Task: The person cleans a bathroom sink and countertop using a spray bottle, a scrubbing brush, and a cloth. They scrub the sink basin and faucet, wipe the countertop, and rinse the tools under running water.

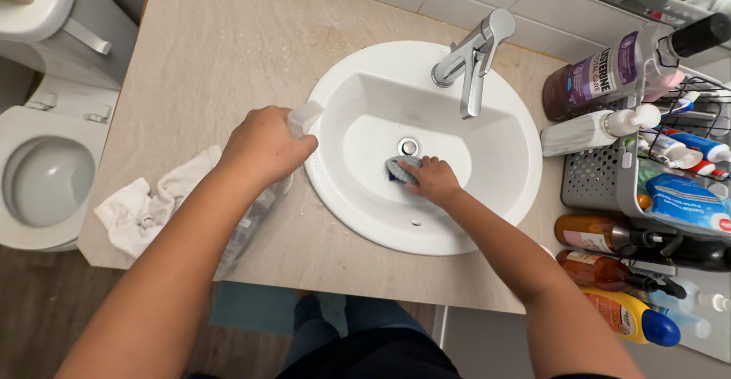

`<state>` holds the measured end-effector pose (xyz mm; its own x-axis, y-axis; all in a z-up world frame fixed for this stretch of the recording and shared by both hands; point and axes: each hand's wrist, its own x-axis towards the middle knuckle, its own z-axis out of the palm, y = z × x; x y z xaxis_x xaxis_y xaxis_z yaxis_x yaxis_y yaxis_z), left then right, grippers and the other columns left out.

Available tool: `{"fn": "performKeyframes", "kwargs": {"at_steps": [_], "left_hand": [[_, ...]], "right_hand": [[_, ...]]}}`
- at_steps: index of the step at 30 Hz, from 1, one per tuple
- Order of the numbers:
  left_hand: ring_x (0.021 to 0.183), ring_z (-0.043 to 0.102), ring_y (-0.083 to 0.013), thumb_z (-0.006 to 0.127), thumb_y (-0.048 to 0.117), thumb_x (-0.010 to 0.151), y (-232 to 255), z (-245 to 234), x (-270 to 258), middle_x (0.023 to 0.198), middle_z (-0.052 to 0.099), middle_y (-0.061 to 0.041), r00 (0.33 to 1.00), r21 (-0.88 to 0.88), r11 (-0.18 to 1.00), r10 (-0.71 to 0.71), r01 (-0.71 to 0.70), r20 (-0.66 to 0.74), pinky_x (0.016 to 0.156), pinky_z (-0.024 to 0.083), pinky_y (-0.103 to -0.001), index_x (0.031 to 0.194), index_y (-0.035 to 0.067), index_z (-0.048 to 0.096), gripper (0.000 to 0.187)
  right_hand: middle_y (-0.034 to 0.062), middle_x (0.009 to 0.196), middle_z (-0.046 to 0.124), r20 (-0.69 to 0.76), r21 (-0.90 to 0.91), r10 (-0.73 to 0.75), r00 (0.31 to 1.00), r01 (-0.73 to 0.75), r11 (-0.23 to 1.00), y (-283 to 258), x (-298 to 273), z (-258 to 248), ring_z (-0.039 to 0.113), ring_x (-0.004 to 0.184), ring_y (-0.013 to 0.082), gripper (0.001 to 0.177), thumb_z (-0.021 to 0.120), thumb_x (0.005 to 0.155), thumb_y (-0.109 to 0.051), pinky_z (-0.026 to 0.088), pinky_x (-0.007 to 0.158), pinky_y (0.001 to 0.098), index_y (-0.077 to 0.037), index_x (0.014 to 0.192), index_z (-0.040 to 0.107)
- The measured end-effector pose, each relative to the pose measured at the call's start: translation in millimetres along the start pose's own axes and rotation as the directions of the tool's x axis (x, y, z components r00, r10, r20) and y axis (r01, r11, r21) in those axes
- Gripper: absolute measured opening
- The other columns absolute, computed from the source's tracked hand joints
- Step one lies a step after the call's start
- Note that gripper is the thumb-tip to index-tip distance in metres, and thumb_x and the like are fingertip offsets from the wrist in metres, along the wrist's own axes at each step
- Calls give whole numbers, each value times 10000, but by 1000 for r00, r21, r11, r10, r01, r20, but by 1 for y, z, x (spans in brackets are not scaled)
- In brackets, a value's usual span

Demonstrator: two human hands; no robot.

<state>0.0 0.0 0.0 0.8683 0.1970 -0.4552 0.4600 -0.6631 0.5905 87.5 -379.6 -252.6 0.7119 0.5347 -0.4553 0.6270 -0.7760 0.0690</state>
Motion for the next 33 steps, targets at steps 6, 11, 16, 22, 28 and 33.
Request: {"fn": "performKeyframes", "kwargs": {"at_steps": [6,11,16,22,28,33], "left_hand": [[795,717,-335,680,280,773,1,0,-12,854,743,-148,975,-93,986,116,-136,-191,760,557,-435,988,61,752,315],[706,703,-260,661,184,803,-6,-11,-29,788,727,-145,871,-254,918,162,-306,-463,707,535,-373,1016,38,732,267],[687,659,-150,643,92,850,-28,-1,-31,794,709,-92,727,-288,784,280,-550,-627,692,532,-304,1117,19,712,286],[719,662,-122,653,52,890,-52,12,-18,827,707,-81,643,-266,704,343,-659,-685,686,533,-282,1154,11,710,273],[822,745,-166,605,-34,985,-65,19,-15,918,728,-93,646,-300,641,410,-706,-644,774,602,-292,1207,-79,674,237],[812,749,-190,574,-62,1007,-70,20,-19,940,698,-125,664,-344,609,437,-715,-606,773,612,-308,1201,-115,641,212]], "right_hand": [[160,1023,656,57,190,-89,994,76,979,-51,-22,-40,634,975,319,633,637,899,-522,517,849,411,-363,1498,507],[142,1099,718,35,455,-4,999,-12,890,-48,-60,-106,661,997,302,564,693,864,-447,512,884,393,-365,1414,599],[256,1219,627,-458,348,-134,879,316,883,-117,-97,-105,608,992,384,596,818,779,-300,486,915,449,-285,1359,681],[295,1297,579,-688,245,-30,725,271,931,-192,-78,-106,589,1000,374,641,824,751,-249,478,914,458,-257,1375,680],[275,1290,586,-635,308,87,768,148,940,-192,-116,-79,587,1016,367,659,821,756,-254,470,908,449,-284,1393,652],[308,1297,569,-625,382,243,742,20,924,-183,-128,-73,581,1029,373,668,829,810,-289,464,942,449,-294,1441,609]]}}
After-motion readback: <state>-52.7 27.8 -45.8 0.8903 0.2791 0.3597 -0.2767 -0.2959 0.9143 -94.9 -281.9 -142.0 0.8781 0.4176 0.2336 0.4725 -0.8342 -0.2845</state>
